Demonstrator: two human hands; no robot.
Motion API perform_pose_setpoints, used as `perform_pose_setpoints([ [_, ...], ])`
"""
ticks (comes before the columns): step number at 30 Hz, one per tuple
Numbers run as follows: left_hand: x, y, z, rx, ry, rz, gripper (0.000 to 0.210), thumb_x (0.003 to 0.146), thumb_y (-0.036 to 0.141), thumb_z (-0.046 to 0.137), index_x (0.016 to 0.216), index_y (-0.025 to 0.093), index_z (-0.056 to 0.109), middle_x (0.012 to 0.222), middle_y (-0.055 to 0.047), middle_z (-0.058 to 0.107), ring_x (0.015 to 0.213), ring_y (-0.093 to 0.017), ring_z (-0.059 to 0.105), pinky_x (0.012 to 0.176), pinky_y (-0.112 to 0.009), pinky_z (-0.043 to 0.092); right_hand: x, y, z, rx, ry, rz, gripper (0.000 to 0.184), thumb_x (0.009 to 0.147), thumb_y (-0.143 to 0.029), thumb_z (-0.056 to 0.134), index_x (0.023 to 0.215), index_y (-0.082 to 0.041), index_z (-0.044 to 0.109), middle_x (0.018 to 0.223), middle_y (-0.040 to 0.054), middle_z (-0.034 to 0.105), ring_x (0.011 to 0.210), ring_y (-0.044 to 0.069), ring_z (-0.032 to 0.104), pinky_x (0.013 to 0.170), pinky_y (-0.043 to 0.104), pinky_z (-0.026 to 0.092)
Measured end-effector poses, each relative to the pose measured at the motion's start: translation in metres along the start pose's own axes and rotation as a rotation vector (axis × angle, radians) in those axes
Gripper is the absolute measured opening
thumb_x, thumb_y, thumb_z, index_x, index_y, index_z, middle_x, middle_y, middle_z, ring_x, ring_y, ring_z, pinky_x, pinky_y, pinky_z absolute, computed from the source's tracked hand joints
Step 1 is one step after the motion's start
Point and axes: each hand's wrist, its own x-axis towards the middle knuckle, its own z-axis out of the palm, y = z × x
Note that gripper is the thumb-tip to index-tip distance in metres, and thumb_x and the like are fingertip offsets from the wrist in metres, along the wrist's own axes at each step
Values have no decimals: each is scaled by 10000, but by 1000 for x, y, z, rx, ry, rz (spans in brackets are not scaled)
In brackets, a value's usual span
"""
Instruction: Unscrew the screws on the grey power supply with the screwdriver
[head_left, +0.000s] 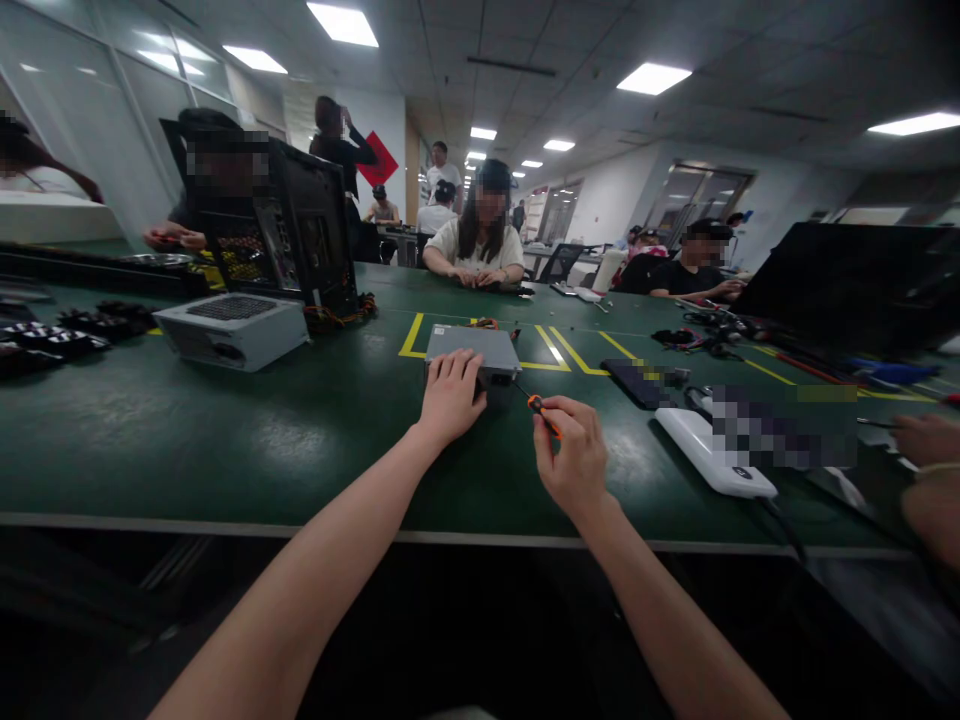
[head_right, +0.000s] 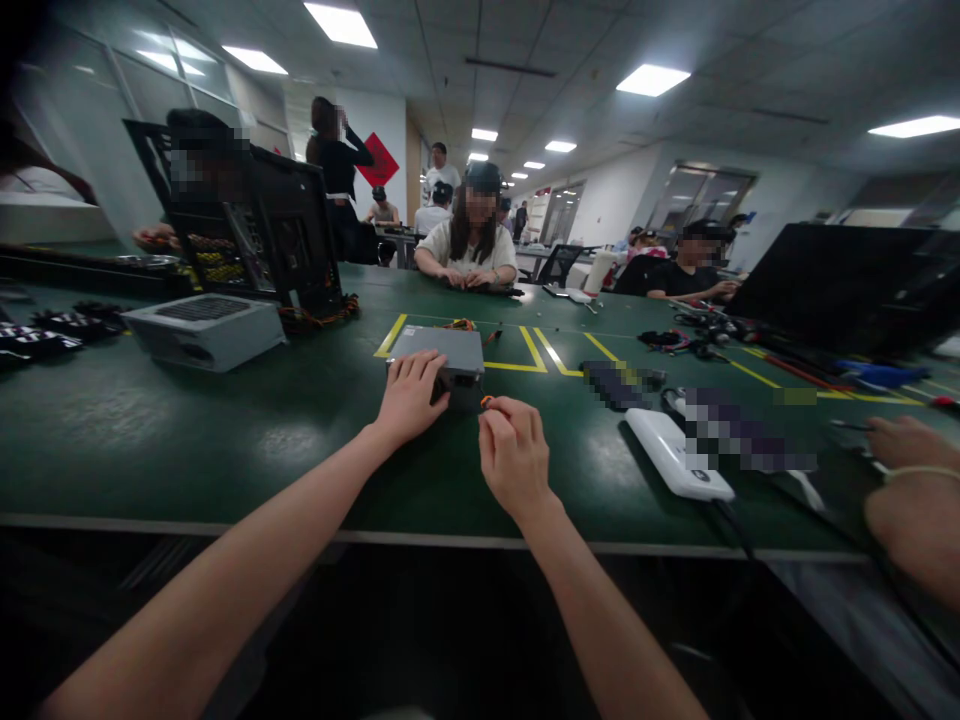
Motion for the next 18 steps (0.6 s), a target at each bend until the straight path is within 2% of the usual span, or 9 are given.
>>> perform_pose_setpoints([
  [4,0,0,0,2,-13,12,489,781,271,495,1249,160,403,1308,-105,421,1238,-256,328,1065,-411,186,-3,1,-1,35,-3,43,349,770,-118,535,1064,-213,376,1080,113,491,1028,216,502,776,382,488],
  [8,0,0,0,3,-23,12,497,779,275,497,1252,163,397,1315,-108,416,1245,-254,318,1069,-415,179,-4,0,-2,-30,-1,23,271,772,-138,559,987,-232,423,990,75,523,928,200,530,742,369,493],
  [13,-1,0,1,37,-8,10,493,784,273,485,1254,151,398,1310,-103,423,1244,-246,322,1075,-400,177,-2,-3,0,81,7,22,406,779,-108,512,1120,-226,326,1118,123,486,1070,227,491,798,418,493],
  [18,-2,1,1,36,3,23,487,783,266,483,1249,151,403,1304,-102,429,1239,-245,326,1069,-399,182,-3,-5,1,-29,-15,9,294,785,-128,535,1018,-241,396,1003,83,525,949,209,528,758,390,493],
])
